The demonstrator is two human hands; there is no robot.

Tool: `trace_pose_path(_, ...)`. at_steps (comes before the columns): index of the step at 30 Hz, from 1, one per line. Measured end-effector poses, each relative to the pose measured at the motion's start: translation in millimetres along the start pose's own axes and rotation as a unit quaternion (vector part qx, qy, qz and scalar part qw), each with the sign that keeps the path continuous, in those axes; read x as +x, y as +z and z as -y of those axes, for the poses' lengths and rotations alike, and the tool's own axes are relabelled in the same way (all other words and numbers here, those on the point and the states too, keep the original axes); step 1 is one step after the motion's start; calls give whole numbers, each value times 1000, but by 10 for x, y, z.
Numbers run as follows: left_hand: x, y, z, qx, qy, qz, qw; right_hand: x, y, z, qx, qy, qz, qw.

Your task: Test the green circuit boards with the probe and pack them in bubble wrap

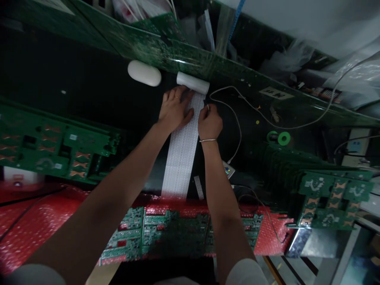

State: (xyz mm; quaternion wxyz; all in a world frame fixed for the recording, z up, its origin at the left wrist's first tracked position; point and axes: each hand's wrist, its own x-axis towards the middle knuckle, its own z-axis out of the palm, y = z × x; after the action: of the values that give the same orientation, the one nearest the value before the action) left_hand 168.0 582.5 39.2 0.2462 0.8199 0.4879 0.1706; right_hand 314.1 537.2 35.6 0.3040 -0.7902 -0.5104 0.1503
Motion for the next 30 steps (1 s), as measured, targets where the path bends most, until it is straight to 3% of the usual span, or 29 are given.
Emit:
trace_pose_path(5, 3, 16, -8, 5, -2, -2, 1000, 17, 41, 44, -15, -9, 2, 1000)
trace_pose_path(9, -3, -19, -37, 15, -10, 11, 1000, 15, 49, 54, -40, -79, -5, 996)
trace_pose_path(13, -4, -33, -47, 35, -8, 14, 999, -57, 18, 56, -75, -176, 56, 980)
trace_pose_path(16, -22, -30, -59, 43, -9, 15, 999, -157, -2, 57, -87, -196, 94, 972)
trace_pose_path(24, -371, -63, -158, 67, -23, 18, 997, -499, -130, 53, -55, -154, 58, 985)
trace_pose_path(30, -462, -44, -133, 81, -10, 17, 996, -539, -226, -64, -18, -36, -19, 999)
